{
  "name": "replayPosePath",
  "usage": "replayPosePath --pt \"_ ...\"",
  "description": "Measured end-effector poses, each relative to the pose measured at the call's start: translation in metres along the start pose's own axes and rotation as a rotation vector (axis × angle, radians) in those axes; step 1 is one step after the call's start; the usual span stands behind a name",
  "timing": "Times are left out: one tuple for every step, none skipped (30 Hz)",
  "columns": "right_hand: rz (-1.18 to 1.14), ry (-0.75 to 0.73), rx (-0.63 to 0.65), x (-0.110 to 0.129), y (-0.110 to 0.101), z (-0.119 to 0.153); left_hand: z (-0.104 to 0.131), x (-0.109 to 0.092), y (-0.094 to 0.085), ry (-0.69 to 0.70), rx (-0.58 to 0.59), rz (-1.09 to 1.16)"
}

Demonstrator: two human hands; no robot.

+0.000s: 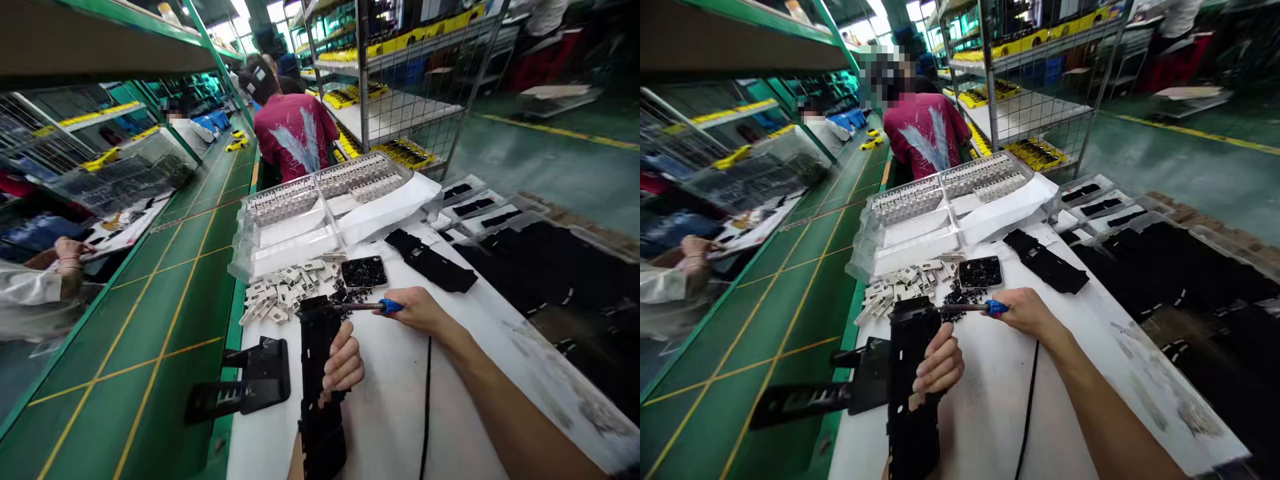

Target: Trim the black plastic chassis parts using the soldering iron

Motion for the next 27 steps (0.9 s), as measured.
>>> replayPosePath --pt "-0.006 -0.003 0.002 0.001 0.0 -0.001 -0.001 0.003 0.001 -0.005 -0.001 -0.004" --pt "-0.011 -0.005 0.004 0.002 -0.001 -0.001 -0.001 0.006 0.001 -0.01 -0.002 -0.009" --pt "-0.015 -0.007 0.005 0.003 -0.001 -0.002 -0.002 0.008 0.001 -0.015 -0.001 -0.012" --pt "-0.019 -0.009 0.005 0.004 -0.002 -0.002 -0.003 0.01 0.001 -0.019 0.0 -0.016" --pt "-0.022 -0.011 0.007 0.005 -0.003 -0.003 -0.003 0.012 0.001 -0.023 0.001 -0.018" --pt "-0.023 -0.013 0.006 0.005 -0.004 -0.003 -0.004 0.014 0.0 -0.026 0.004 -0.02" --pt "-0.024 -0.014 0.004 0.006 -0.005 -0.003 -0.004 0.015 -0.002 -0.029 0.008 -0.022" --pt "-0.026 -0.018 0.001 0.007 -0.006 -0.003 -0.004 0.016 -0.003 -0.032 0.013 -0.022" --pt "-0.031 -0.024 -0.002 0.007 -0.006 -0.003 -0.004 0.017 -0.005 -0.035 0.019 -0.021" --pt "-0.039 -0.034 -0.004 0.008 -0.007 -0.003 -0.004 0.018 -0.006 -0.038 0.027 -0.019" --pt "-0.047 -0.045 -0.006 0.008 -0.007 -0.003 -0.003 0.019 -0.008 -0.041 0.035 -0.017" --pt "-0.053 -0.055 -0.009 0.009 -0.007 -0.003 -0.003 0.02 -0.01 -0.043 0.043 -0.015" --pt "-0.057 -0.063 -0.011 0.009 -0.007 -0.003 -0.003 0.02 -0.012 -0.046 0.049 -0.014" --pt "-0.059 -0.069 -0.015 0.009 -0.007 -0.003 -0.002 0.021 -0.014 -0.05 0.06 -0.012" --pt "-0.062 -0.073 -0.02 0.009 -0.008 -0.003 -0.002 0.022 -0.015 -0.056 0.076 -0.008" --pt "-0.065 -0.075 -0.023 0.009 -0.008 -0.003 -0.002 0.024 -0.016 -0.065 0.094 -0.005" --pt "-0.07 -0.077 -0.025 0.009 -0.008 -0.003 -0.002 0.025 -0.017 -0.076 0.111 -0.005" --pt "-0.076 -0.079 -0.025 0.01 -0.008 -0.003 -0.002 0.026 -0.018 -0.088 0.127 -0.007" --pt "-0.082 -0.081 -0.025 0.01 -0.009 -0.003 -0.003 0.027 -0.019 -0.101 0.14 -0.011" --pt "-0.084 -0.082 -0.025 0.01 -0.009 -0.003 -0.003 0.028 -0.019 -0.11 0.154 -0.013" --pt "-0.085 -0.081 -0.024 0.01 -0.009 -0.003 -0.004 0.028 -0.018 -0.114 0.169 -0.011" --pt "-0.084 -0.08 -0.023 0.01 -0.009 -0.003 -0.004 0.027 -0.016 -0.114 0.192 0.0" --pt "-0.08 -0.079 -0.021 0.01 -0.01 -0.003 -0.004 0.027 -0.014 -0.114 0.221 0.019" --pt "-0.073 -0.078 -0.019 0.01 -0.01 -0.003 -0.004 0.026 -0.011 -0.116 0.249 0.039" --pt "-0.066 -0.079 -0.016 0.01 -0.009 -0.002 -0.003 0.026 -0.009 -0.12 0.271 0.057" --pt "-0.06 -0.08 -0.013 0.01 -0.009 -0.002 -0.003 0.025 -0.008 -0.127 0.286 0.071" --pt "-0.054 -0.081 -0.01 0.009 -0.009 -0.002 -0.002 0.025 -0.008 -0.137 0.289 0.076"
Point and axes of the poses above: each hand's wrist, its own z-axis away from the middle knuckle, its own y-axis out of the palm, x = y × z, the point moved 7 cm from there along -z, towards the middle knuckle, and after that the axes turned 3 degrees about -x, right-handed, at the moved point
